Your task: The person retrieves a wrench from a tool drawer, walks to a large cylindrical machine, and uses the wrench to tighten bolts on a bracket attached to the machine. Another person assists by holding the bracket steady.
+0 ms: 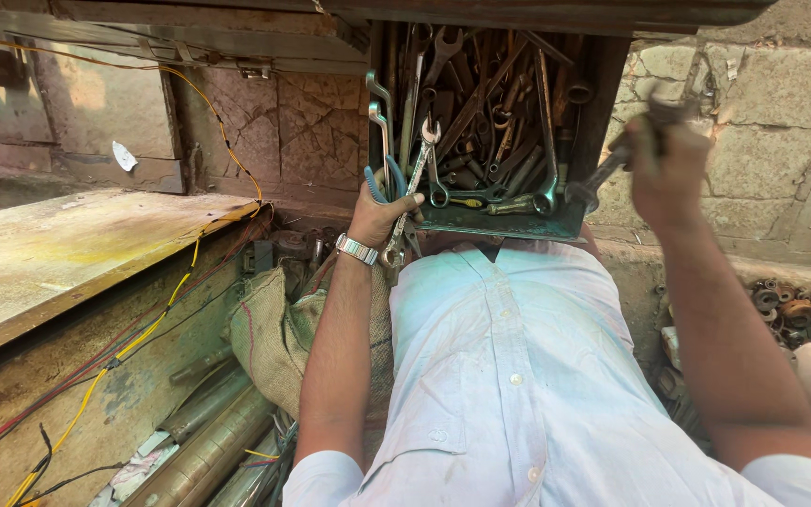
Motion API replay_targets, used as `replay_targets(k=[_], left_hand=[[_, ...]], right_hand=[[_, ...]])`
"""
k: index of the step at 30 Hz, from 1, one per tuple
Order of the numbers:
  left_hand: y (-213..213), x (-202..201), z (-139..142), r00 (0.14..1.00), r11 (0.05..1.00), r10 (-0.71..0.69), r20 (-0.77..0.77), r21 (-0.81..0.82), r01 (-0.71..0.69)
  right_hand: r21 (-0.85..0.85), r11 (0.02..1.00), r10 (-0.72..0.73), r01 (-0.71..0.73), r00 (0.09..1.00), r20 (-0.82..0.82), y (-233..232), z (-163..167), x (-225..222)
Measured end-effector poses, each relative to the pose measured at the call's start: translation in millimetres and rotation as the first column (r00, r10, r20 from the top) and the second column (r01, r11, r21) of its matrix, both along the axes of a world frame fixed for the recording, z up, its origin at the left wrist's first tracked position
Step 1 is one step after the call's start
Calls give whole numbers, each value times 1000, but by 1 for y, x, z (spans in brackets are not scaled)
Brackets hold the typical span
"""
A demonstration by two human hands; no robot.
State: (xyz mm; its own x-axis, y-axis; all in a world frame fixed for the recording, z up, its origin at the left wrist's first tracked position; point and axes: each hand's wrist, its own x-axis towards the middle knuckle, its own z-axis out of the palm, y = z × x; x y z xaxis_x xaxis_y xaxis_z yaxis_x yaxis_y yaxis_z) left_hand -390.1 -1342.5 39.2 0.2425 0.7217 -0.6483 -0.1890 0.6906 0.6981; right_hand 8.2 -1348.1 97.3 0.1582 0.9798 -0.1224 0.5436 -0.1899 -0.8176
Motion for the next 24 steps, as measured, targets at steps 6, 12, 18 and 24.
replay_targets(k=[6,12,18,24], left_hand=[[-3,8,8,992,991,-124,-27,55,125],[-1,41,37,987,973,-162,10,-168,161],[16,78,27,914,914,-401,64,-40,404],[31,133,-18,888,882,-460,25,125,454]], right_hand=[[-145,989,113,-39,829,548,20,-37,-35],[-102,995,36,14,881,473,3,-36,-24],[-229,970,4,88,927,375,-13,-29,-16],[-169,979,-52,111,946,319,-35,-27,-18]])
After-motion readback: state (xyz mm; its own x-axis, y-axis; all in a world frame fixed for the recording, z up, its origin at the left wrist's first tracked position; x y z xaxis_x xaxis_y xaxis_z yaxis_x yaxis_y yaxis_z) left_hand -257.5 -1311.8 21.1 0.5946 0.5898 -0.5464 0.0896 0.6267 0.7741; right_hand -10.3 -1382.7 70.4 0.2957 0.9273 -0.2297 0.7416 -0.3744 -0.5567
